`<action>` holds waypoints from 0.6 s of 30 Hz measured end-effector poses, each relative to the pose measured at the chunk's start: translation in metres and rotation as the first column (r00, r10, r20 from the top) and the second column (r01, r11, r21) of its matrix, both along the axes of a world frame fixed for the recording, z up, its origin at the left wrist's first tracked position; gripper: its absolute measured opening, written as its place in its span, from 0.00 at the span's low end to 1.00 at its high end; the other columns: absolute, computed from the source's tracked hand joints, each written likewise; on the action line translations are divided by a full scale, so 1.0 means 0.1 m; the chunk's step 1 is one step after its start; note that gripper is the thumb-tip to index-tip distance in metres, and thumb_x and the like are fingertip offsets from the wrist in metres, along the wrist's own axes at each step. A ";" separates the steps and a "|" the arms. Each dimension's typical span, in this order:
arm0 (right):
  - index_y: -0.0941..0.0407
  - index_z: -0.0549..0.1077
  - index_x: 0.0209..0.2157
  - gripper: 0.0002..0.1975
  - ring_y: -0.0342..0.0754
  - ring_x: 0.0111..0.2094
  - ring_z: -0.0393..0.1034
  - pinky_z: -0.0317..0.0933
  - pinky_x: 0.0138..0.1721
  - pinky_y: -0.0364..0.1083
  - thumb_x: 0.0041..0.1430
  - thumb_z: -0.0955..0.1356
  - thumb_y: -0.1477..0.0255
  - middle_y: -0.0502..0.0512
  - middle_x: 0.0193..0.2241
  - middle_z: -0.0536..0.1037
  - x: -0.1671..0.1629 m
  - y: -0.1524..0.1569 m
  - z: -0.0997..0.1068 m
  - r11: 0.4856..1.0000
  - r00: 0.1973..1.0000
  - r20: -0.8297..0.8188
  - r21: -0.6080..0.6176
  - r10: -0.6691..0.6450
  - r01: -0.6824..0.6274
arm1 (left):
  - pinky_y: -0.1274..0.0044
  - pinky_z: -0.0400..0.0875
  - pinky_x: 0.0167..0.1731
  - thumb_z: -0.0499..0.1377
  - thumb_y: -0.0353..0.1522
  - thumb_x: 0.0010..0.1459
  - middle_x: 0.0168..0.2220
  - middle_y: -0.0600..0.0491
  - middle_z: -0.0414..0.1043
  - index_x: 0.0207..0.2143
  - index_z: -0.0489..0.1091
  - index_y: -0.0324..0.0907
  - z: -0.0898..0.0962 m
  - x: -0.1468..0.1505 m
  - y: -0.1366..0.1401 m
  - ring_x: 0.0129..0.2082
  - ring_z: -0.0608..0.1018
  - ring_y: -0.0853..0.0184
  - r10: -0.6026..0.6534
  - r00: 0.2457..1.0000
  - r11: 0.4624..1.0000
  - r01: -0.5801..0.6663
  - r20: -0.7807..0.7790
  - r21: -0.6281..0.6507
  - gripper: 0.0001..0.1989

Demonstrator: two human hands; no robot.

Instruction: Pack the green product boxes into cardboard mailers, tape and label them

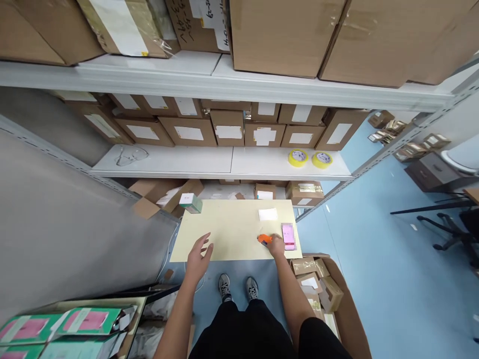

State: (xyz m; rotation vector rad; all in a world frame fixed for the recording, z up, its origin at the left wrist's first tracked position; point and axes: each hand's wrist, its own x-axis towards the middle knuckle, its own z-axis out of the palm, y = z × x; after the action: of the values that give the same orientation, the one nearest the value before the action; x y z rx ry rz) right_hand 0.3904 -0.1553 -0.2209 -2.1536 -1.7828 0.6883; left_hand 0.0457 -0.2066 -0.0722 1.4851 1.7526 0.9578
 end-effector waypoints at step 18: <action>0.54 0.75 0.58 0.25 0.60 0.57 0.73 0.71 0.54 0.60 0.62 0.66 0.59 0.62 0.57 0.77 -1.91 0.27 1.52 0.821 0.707 -0.441 0.434 0.552 -0.370 | 0.61 0.66 0.65 0.55 0.37 0.67 0.62 0.44 0.72 0.61 0.71 0.45 0.63 -0.54 -1.16 0.63 0.73 0.57 0.385 0.917 0.905 -0.353 -0.103 0.238 0.22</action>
State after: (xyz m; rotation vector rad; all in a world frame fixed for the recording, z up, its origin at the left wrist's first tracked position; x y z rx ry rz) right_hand 0.1990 -0.1287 -0.0685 -1.1142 -1.9317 0.9417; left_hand -0.0081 -0.3231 -0.0097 1.4074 2.1482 1.2936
